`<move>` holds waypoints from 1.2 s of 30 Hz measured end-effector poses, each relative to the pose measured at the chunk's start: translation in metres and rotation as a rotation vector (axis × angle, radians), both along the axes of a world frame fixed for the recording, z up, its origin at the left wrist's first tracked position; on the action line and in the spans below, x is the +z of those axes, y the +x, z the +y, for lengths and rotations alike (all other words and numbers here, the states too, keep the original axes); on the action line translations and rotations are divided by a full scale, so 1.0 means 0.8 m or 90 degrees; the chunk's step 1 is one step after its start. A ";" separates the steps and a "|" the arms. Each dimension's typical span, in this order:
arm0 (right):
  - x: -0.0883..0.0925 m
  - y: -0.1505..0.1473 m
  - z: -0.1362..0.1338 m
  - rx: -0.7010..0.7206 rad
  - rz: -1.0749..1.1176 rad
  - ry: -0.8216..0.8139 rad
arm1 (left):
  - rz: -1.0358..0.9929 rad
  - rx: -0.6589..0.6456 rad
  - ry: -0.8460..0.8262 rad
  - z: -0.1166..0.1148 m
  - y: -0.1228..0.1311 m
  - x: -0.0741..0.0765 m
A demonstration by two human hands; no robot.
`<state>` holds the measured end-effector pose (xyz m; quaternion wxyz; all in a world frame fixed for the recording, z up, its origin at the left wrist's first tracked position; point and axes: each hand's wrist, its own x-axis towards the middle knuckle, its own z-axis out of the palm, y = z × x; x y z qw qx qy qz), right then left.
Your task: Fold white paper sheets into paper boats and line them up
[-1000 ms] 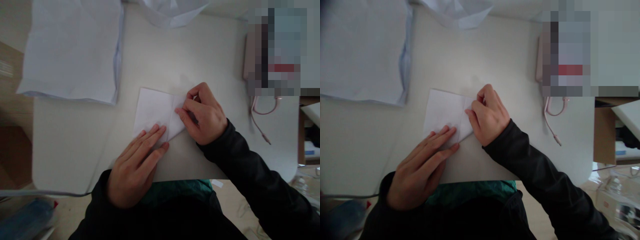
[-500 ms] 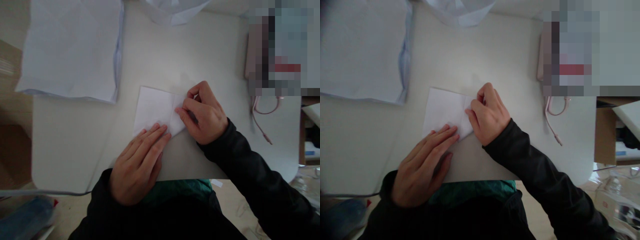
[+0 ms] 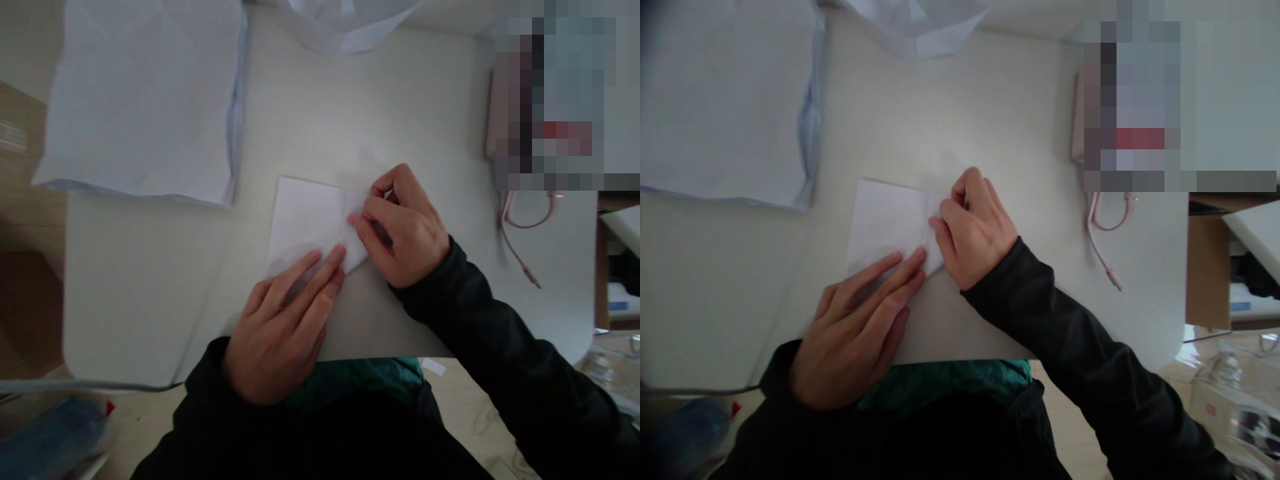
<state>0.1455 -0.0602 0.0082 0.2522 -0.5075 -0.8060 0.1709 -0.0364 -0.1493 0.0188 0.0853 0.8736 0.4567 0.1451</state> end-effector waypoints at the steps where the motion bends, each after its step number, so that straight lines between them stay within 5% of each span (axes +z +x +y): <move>1: 0.000 0.000 0.000 0.002 -0.002 0.001 | 0.005 -0.002 0.005 -0.002 0.001 0.000; 16: -0.008 0.006 0.007 0.056 -0.037 0.068 | -0.119 -0.086 -0.075 0.030 0.003 0.002; 36: -0.024 0.008 0.010 0.030 -0.035 0.067 | -0.214 0.006 0.003 0.040 0.013 -0.011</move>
